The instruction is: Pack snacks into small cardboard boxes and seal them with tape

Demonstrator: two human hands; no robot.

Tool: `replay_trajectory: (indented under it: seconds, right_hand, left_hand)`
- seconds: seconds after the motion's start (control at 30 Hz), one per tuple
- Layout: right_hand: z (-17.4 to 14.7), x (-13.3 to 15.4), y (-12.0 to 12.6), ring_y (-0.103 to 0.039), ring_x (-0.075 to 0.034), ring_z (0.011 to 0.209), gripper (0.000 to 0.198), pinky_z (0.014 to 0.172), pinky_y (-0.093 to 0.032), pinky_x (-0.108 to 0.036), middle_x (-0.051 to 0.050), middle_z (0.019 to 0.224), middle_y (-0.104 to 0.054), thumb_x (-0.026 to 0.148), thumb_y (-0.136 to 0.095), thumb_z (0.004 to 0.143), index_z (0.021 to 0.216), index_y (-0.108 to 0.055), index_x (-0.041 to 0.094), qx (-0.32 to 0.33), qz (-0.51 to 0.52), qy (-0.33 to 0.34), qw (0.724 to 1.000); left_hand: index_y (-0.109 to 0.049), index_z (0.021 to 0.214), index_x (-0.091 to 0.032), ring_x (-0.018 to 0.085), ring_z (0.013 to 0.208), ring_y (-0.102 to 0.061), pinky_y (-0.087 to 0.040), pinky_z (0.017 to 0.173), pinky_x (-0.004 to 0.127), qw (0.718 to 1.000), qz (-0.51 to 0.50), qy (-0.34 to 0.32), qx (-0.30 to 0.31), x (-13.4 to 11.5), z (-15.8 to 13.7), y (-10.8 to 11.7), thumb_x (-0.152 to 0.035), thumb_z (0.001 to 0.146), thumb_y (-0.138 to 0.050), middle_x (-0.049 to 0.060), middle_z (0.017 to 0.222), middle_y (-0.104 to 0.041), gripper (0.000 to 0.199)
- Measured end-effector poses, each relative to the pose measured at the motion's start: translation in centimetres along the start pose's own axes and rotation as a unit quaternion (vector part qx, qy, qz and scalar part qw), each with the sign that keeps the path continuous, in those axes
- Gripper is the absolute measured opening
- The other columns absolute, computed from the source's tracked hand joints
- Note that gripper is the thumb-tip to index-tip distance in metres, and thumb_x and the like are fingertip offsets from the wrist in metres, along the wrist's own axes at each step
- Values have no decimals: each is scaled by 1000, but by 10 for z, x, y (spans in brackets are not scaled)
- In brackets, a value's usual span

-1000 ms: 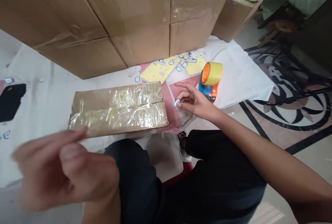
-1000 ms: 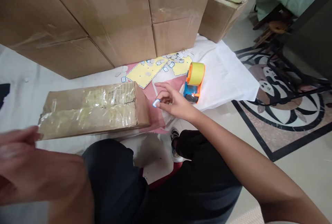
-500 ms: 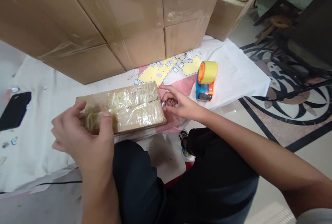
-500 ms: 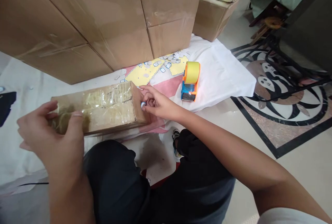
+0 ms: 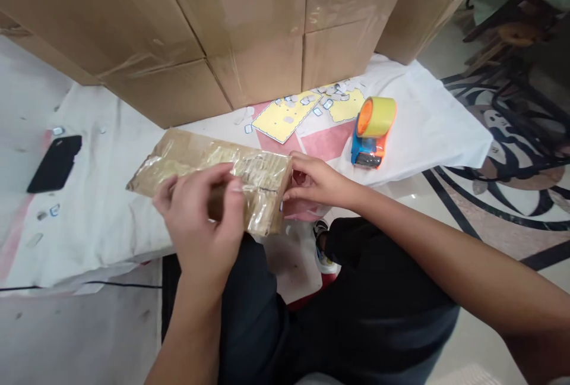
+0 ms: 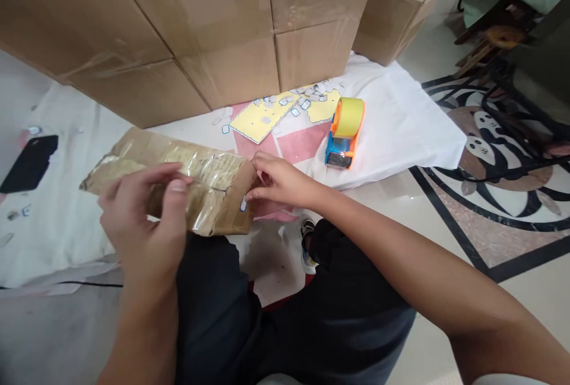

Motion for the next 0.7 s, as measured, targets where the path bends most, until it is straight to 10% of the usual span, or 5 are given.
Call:
replay_trajectory:
  seconds: [0.13,0.7]
  right_hand:
    - [-1,8,-8,-50,-17,78,32,68,-40,-29,-2,88,-51,45,-74,86,86,-57,18,-16,-32,3,999]
    - [5,3,-29,-55,-25,88,48,79,-47,-39,-8,96,-57,53,-81,74,95,-53,19,-150,-144,-33,978]
  left_hand:
    - [-66,110,-27,25,106,-67,-31,115,50,990,54,-109,64,-26,-10,5,-40,90,-66,4,110,-73,23]
    - [-51,130,-18,40,152,-25,-24,124,57,981,135,-91,107,-14,-23,-14,-9,82,-63,15,155,-41,50]
Point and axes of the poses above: each hand's wrist, its own z-axis towards the middle knuckle, its own y-axis out of the back of the hand, x = y × z, the point moved 7 cm from there along z, towards the middle knuckle
